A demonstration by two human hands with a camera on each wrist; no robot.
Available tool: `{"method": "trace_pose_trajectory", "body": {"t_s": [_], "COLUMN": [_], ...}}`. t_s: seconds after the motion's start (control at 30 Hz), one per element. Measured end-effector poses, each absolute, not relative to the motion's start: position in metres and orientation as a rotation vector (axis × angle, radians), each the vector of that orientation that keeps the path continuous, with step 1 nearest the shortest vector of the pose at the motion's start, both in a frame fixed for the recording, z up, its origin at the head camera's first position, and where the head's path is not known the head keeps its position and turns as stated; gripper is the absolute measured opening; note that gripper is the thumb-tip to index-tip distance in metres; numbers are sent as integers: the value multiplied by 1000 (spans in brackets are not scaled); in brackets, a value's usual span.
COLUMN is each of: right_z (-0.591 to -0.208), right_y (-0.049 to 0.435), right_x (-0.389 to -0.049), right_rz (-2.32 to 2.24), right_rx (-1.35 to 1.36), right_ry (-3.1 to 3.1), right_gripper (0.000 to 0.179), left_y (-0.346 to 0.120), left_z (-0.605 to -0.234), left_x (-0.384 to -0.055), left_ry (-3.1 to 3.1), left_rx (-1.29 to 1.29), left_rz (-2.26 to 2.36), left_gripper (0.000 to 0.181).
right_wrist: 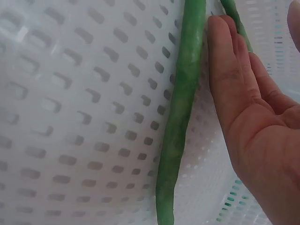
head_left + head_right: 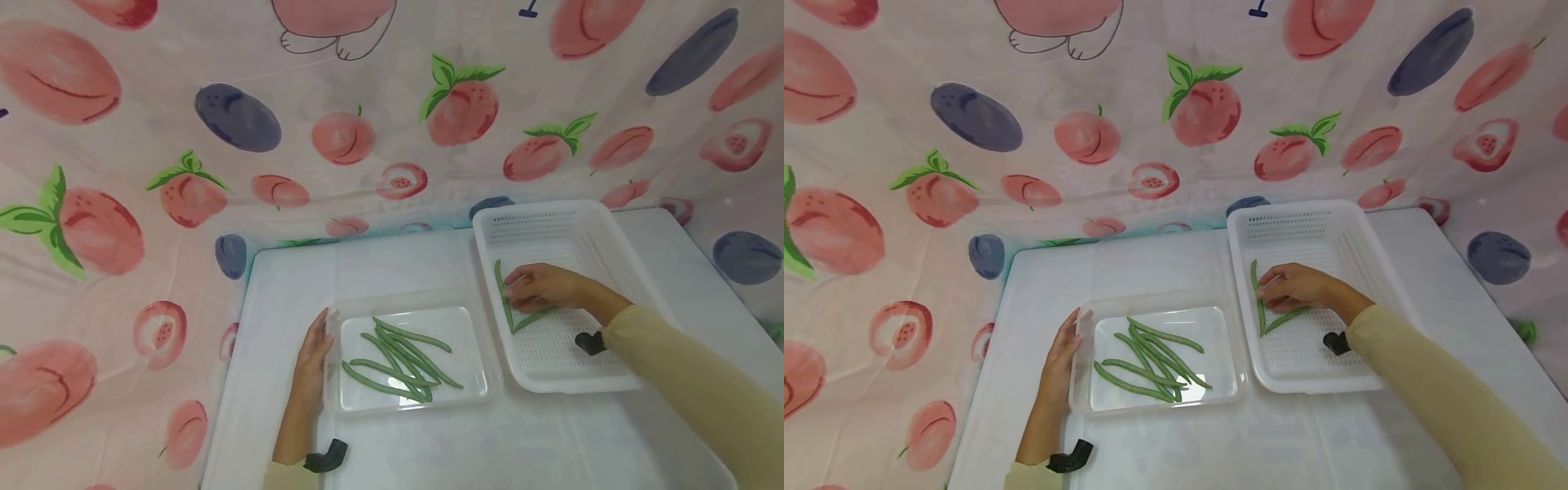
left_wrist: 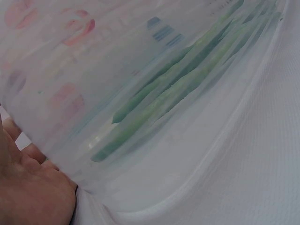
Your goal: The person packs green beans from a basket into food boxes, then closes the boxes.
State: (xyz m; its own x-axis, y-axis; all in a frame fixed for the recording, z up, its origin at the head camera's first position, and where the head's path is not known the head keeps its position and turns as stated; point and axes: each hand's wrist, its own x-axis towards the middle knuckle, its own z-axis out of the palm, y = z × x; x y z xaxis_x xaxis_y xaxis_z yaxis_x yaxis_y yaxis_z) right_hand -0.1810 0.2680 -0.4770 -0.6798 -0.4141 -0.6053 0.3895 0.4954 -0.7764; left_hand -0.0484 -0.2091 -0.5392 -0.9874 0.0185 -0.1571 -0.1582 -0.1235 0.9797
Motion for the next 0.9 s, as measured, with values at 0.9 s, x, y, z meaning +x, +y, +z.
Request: {"method": "trace_pose_trajectory", "body": {"t_s": [0.9], "right_z": [-493], "right_y": [256], "right_x": [-187], "right_rz": [-1164], "right_rx": [114], "right_ry": [2169], "right_gripper": [41], "left_y": [-208], "left_z": [-538], "left_x": [-47], "left_ry": [1981], "left_rx": [-157], "left_rz": [2281], "left_gripper": [50]}}
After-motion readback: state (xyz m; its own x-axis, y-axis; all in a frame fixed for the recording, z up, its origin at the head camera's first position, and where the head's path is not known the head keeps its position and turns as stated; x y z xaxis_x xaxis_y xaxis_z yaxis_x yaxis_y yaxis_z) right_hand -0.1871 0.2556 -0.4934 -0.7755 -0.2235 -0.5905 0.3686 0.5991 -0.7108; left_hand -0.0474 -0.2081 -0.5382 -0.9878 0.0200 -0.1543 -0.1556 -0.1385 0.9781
